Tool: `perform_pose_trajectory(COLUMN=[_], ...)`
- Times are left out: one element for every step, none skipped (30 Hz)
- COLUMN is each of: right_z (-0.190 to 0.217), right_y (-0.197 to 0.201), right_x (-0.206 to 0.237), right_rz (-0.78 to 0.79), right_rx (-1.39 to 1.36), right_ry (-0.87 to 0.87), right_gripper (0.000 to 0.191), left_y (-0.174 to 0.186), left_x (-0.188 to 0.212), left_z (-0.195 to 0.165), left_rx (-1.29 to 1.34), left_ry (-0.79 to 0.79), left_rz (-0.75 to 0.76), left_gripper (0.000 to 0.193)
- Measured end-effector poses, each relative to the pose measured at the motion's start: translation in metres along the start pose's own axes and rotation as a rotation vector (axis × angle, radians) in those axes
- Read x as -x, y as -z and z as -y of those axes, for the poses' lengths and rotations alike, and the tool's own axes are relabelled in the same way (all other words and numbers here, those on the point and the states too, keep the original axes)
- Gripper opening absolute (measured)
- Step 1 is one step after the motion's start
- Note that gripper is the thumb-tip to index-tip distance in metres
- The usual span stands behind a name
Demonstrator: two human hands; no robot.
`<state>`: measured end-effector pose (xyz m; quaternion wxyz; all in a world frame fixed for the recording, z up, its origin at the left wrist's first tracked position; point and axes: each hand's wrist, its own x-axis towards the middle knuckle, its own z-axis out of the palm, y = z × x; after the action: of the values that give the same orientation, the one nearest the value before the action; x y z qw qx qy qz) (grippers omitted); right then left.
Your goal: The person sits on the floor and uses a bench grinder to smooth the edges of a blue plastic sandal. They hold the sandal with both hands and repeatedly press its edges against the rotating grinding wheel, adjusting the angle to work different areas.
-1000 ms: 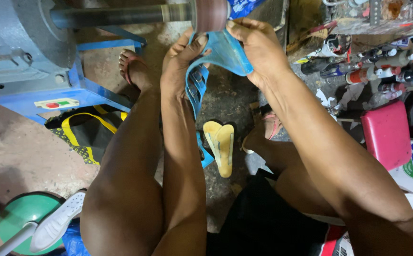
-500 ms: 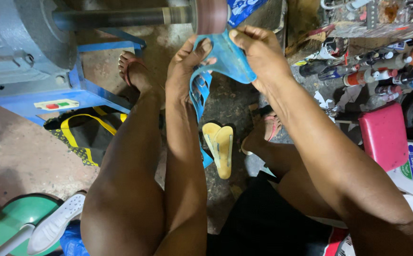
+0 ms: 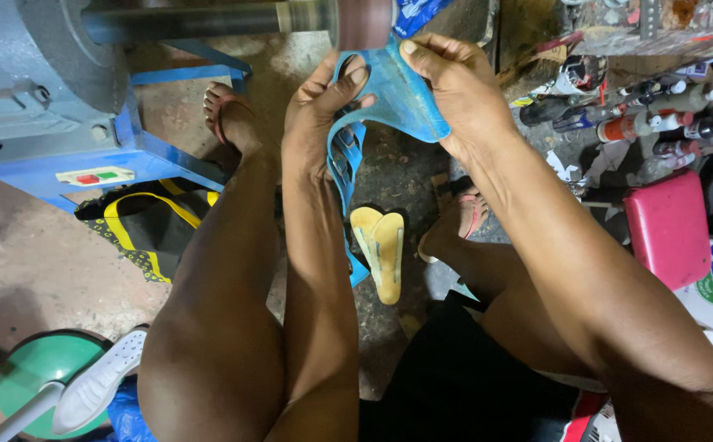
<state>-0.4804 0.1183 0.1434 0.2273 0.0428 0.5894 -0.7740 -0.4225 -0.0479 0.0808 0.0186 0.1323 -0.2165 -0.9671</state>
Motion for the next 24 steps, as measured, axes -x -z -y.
perform_pose_trajectory(right_z=[0.000,0.001,0.001,0.001,0.000,-0.001,-0.002,-0.003,-0.003,-0.005,-0.006,-0.006,-0.005,-0.005,-0.003,-0.002,-0.001,0.000,0.001,0.002,0.002,0.001,0.001,0.001], right_y=[0.002,0.003,0.004,0.006,0.006,0.007,0.007,0.007,0.006,0.006,0.005,0.004,0.004,0.003,0.003,0.002,0.001,0.001,0.001,0.002,0.003,0.004,0.006,0.008], right_x=[0.002,0.004,0.006,0.006,0.006,0.006,0.005,0.003,0.001,0.000,-0.001,-0.002,-0.003,-0.003,-0.003,-0.003,-0.003,-0.003,-0.003,-0.002,-0.001,0.001,0.003,0.004], right_rz=[-0.004,-0.010,-0.017,-0.023,-0.019,-0.013,-0.009,-0.017,-0.025,-0.032,-0.023,-0.014,-0.007,-0.022,-0.037,-0.050,-0.036,-0.021,-0.004,0.009,0.018,0.026,0.031,0.036], right_rx=[0.000,0.025,0.053,0.080,0.073,0.068,0.061,0.064,0.065,0.067,0.063,0.059,0.053,0.059,0.066,0.071,0.066,0.062,0.059,0.057,0.054,0.052,0.061,0.069], right_ry=[-0.006,-0.011,-0.017,-0.024,-0.025,-0.028,-0.029,-0.029,-0.031,-0.040,-0.034,-0.023,-0.012,-0.021,-0.031,-0.039,-0.029,-0.018,-0.006,-0.001,0.001,0.001,0.000,0.001], right_gripper=[0.006,0.007,0.007,0.008,0.007,0.007,0.007,0.007,0.007,0.007,0.008,0.008,0.008,0.008,0.008,0.008,0.008,0.008,0.009,0.009,0.009,0.009,0.009,0.010], left_y=[0.000,0.000,-0.001,-0.002,-0.002,-0.002,-0.002,-0.001,0.000,0.001,0.003,0.005,0.007,0.009,0.010,0.011,0.011,0.010,0.010,0.008,0.007,0.006,0.004,0.003], left_x=[0.002,0.004,0.004,0.005,0.005,0.005,0.005,0.003,0.002,0.001,0.001,-0.001,-0.003,-0.005,-0.007,-0.008,-0.009,-0.010,-0.010,-0.010,-0.008,-0.006,-0.003,-0.001], left_z=[0.000,0.000,0.000,0.001,0.001,0.002,0.003,0.004,0.005,0.006,0.007,0.008,0.008,0.007,0.007,0.006,0.006,0.005,0.005,0.004,0.005,0.005,0.006,0.006], left_rx=[-0.037,-0.075,-0.112,-0.133,-0.152,-0.170,-0.170,-0.171,-0.174,-0.147,-0.119,-0.092,-0.077,-0.062,-0.048,-0.061,-0.074,-0.087,-0.115,-0.143,-0.170,-0.201,-0.232,-0.263], left_ry=[0.004,0.005,0.005,0.019,0.029,0.037,0.030,0.027,0.026,0.022,0.014,0.003,-0.003,-0.007,-0.011,-0.012,-0.014,-0.017,-0.027,-0.035,-0.040,-0.050,-0.063,-0.077], left_rz=[0.002,0.005,0.009,-0.009,-0.028,-0.047,-0.056,-0.063,-0.073,-0.063,-0.054,-0.041,-0.026,-0.014,-0.001,-0.004,-0.006,-0.007,-0.019,-0.031,-0.044,-0.039,-0.032,-0.022], left_gripper=[0.028,0.029,0.030,0.031,0.032,0.033,0.033,0.034,0.035,0.034,0.033,0.032,0.030,0.027,0.025,0.027,0.030,0.032,0.040,0.049,0.057,0.063,0.070,0.076])
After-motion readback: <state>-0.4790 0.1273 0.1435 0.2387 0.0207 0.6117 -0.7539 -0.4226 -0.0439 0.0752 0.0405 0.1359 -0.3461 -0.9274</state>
